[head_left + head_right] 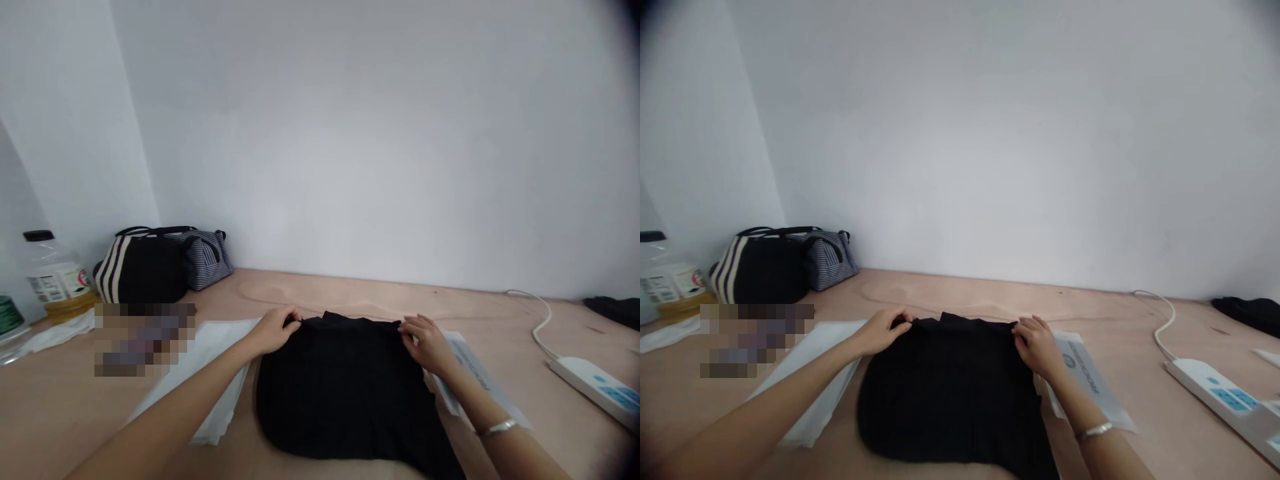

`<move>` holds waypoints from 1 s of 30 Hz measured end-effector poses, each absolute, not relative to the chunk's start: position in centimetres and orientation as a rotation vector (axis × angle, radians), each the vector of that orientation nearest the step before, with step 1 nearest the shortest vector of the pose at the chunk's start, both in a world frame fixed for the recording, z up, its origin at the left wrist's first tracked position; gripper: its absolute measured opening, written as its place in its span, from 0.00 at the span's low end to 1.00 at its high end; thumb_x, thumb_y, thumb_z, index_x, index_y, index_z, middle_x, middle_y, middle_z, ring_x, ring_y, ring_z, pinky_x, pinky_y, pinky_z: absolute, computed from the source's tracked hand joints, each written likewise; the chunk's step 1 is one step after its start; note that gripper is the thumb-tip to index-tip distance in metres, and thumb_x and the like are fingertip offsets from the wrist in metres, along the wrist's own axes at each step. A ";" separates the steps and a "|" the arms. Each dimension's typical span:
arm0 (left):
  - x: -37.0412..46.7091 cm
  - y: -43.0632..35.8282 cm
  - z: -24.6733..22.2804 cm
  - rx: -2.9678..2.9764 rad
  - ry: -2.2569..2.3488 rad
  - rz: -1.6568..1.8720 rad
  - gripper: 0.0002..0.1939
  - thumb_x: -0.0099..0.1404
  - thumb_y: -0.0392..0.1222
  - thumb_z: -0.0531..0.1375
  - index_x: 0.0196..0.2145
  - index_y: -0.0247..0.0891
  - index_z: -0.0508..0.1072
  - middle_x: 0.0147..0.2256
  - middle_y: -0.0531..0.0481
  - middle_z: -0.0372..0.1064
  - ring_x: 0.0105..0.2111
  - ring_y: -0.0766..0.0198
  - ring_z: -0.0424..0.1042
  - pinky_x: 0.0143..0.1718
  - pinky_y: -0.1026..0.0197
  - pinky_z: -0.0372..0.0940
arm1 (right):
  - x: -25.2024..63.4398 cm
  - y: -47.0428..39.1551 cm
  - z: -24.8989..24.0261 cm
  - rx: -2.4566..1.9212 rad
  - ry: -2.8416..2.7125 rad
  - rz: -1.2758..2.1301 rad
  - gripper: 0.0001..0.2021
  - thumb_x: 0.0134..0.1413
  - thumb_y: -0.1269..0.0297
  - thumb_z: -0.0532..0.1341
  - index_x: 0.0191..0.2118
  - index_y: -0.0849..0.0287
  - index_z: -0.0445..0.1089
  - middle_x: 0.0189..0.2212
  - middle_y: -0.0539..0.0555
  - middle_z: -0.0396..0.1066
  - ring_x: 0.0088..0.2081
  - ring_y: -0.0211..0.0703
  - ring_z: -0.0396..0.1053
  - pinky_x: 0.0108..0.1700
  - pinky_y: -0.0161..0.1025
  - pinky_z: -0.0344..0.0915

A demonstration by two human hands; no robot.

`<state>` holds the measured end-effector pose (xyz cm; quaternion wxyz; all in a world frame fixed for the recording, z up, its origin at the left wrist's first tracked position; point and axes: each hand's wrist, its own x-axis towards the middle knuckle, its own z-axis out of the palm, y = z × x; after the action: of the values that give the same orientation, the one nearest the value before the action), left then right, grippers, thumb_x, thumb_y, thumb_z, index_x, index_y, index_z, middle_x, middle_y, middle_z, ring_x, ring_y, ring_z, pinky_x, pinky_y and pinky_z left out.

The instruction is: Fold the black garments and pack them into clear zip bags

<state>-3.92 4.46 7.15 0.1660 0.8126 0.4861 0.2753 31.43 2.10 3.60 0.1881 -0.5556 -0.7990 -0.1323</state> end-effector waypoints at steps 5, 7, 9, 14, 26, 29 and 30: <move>-6.4 -1.2 9.3 2.275 1.129 0.504 0.05 0.55 0.36 0.54 0.29 0.42 0.69 0.32 0.56 0.70 0.32 0.64 0.67 0.34 0.65 0.59 | 32.6 -5.1 6.0 -1.539 -2.379 0.091 0.07 0.42 0.71 0.52 0.26 0.54 0.66 0.26 0.50 0.69 0.32 0.40 0.65 0.37 0.35 0.60; -7.1 -3.2 10.0 2.255 1.114 0.329 0.06 0.55 0.36 0.55 0.29 0.44 0.71 0.32 0.56 0.70 0.32 0.64 0.67 0.33 0.66 0.58 | 32.9 -7.8 6.3 -1.600 -2.413 0.242 0.06 0.41 0.69 0.54 0.26 0.53 0.67 0.27 0.51 0.70 0.31 0.41 0.65 0.34 0.35 0.60; -7.4 -4.6 10.4 2.247 1.103 0.232 0.07 0.54 0.36 0.56 0.29 0.46 0.72 0.31 0.57 0.70 0.32 0.63 0.67 0.32 0.66 0.58 | 32.7 -9.4 6.7 -1.659 -2.429 0.399 0.05 0.40 0.65 0.58 0.28 0.53 0.68 0.28 0.52 0.70 0.30 0.41 0.66 0.31 0.34 0.60; -4.9 -5.3 9.4 2.330 1.164 0.506 0.09 0.59 0.41 0.54 0.37 0.49 0.72 0.42 0.54 0.68 0.42 0.60 0.65 0.44 0.61 0.57 | 28.6 -7.9 7.6 -1.675 -2.364 0.403 0.10 0.49 0.57 0.54 0.28 0.55 0.69 0.27 0.51 0.70 0.27 0.38 0.66 0.29 0.33 0.60; -0.7 -4.8 0.5 2.579 1.629 0.316 0.29 0.63 0.62 0.40 0.59 0.52 0.46 0.58 0.45 0.48 0.58 0.44 0.43 0.53 0.37 0.40 | 23.2 -6.9 -1.0 -1.867 -2.338 0.025 0.28 0.53 0.42 0.41 0.59 0.44 0.44 0.60 0.56 0.44 0.58 0.67 0.40 0.51 0.68 0.38; -0.9 -4.8 0.8 2.611 1.629 0.300 0.29 0.63 0.62 0.39 0.59 0.52 0.46 0.58 0.45 0.48 0.58 0.45 0.44 0.53 0.38 0.41 | 23.0 -7.2 -0.5 -1.867 -2.318 0.046 0.29 0.53 0.42 0.42 0.59 0.44 0.46 0.60 0.55 0.44 0.58 0.67 0.40 0.52 0.68 0.37; -0.9 -4.8 0.9 2.614 1.628 0.298 0.29 0.63 0.62 0.39 0.59 0.52 0.46 0.58 0.45 0.48 0.58 0.45 0.44 0.53 0.39 0.41 | 23.0 -7.0 -0.1 -1.866 -2.306 0.058 0.28 0.53 0.42 0.43 0.58 0.45 0.48 0.59 0.55 0.46 0.58 0.66 0.42 0.52 0.67 0.38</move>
<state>-0.90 -4.84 0.89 0.0237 0.8447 0.5260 0.0963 23.01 -6.99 -0.10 0.0870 -0.6264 -0.7744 0.0193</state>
